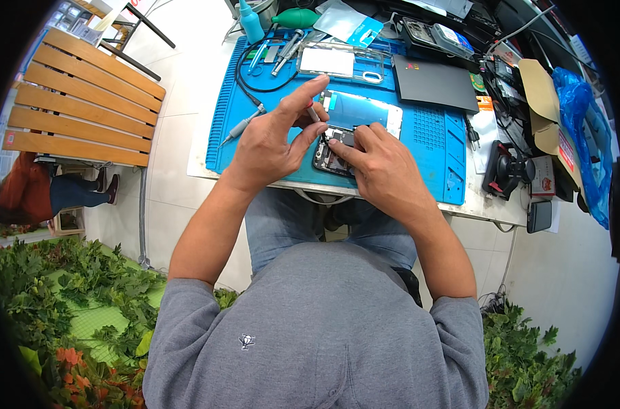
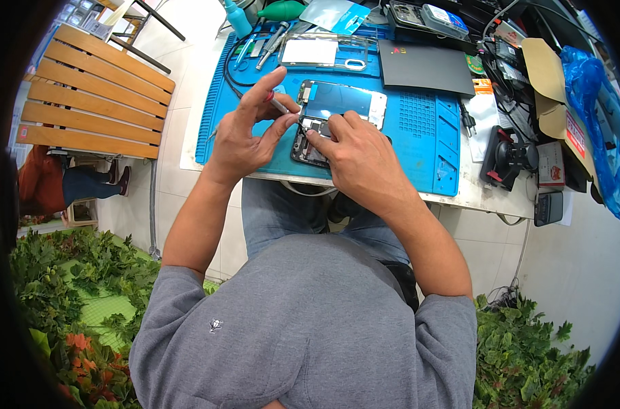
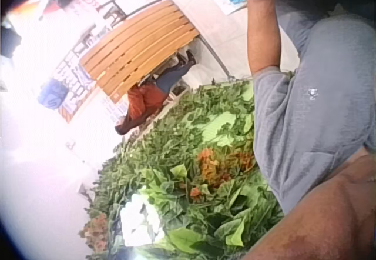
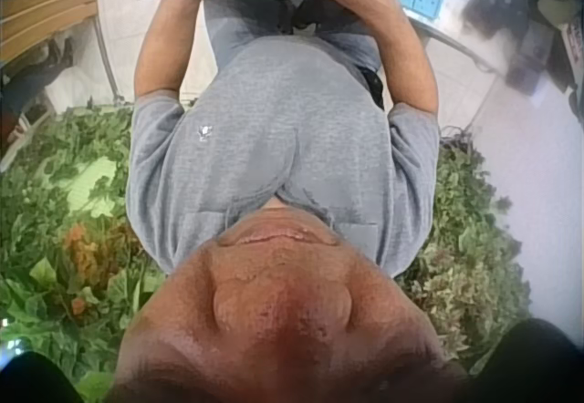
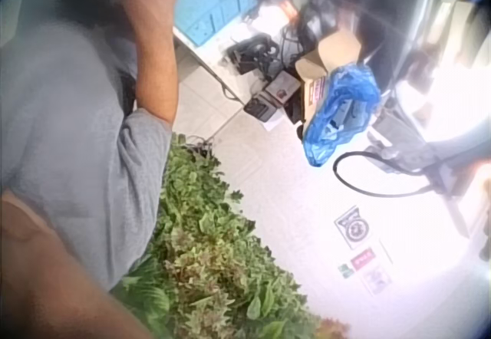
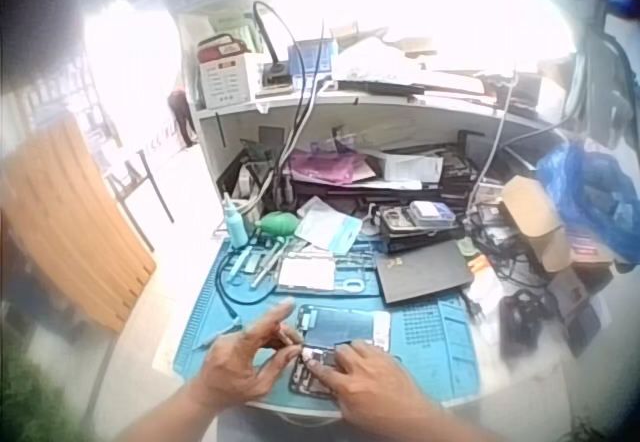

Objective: The person disassembles a mobile phone using a screwdriver, handles internal components including a flexible cable, and puts on a pair of glasses while working at a repair bench.

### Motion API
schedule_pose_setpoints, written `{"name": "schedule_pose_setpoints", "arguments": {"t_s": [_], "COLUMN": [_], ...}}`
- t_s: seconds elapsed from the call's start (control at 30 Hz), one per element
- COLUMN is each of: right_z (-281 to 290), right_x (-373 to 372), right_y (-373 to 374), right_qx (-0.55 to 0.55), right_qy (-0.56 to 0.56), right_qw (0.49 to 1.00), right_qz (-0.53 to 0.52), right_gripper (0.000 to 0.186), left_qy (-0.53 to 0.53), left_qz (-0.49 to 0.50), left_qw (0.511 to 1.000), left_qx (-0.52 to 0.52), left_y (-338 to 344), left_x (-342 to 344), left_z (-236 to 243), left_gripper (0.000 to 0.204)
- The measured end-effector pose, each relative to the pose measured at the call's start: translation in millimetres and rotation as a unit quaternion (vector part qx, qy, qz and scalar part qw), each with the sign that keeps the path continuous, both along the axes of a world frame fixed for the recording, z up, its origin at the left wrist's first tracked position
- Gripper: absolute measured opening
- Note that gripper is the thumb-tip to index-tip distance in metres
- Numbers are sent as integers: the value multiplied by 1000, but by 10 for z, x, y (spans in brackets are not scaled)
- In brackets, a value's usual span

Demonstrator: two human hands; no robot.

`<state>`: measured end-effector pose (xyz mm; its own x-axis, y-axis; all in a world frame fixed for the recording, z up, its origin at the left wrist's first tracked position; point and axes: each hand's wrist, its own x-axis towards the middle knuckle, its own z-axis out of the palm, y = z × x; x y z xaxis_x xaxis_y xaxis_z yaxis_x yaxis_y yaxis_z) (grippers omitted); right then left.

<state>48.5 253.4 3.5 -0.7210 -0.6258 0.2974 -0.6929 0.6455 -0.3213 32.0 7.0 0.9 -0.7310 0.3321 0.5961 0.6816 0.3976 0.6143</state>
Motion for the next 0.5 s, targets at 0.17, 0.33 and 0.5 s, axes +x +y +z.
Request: {"name": "schedule_pose_setpoints", "arguments": {"t_s": [0.17, 0.33, 0.5], "right_z": [0, -10, -5], "right_x": [8, 27, 29], "right_y": [-1, -1, 1], "right_qx": [7, 28, 43], "right_qy": [2, 50, 48], "right_qw": [1000, 998, 998], "right_qz": [0, 19, 21], "right_gripper": [42, 43, 44], "left_qy": [18, 46, 58], "left_qz": [-22, -12, 53], "left_qw": [999, 998, 993], "left_qx": [-23, 33, 92], "left_y": [-37, -13, 14], "left_x": [11, 74, 130], "left_z": [-10, -210, -285], "left_gripper": [78, 80, 86]}}
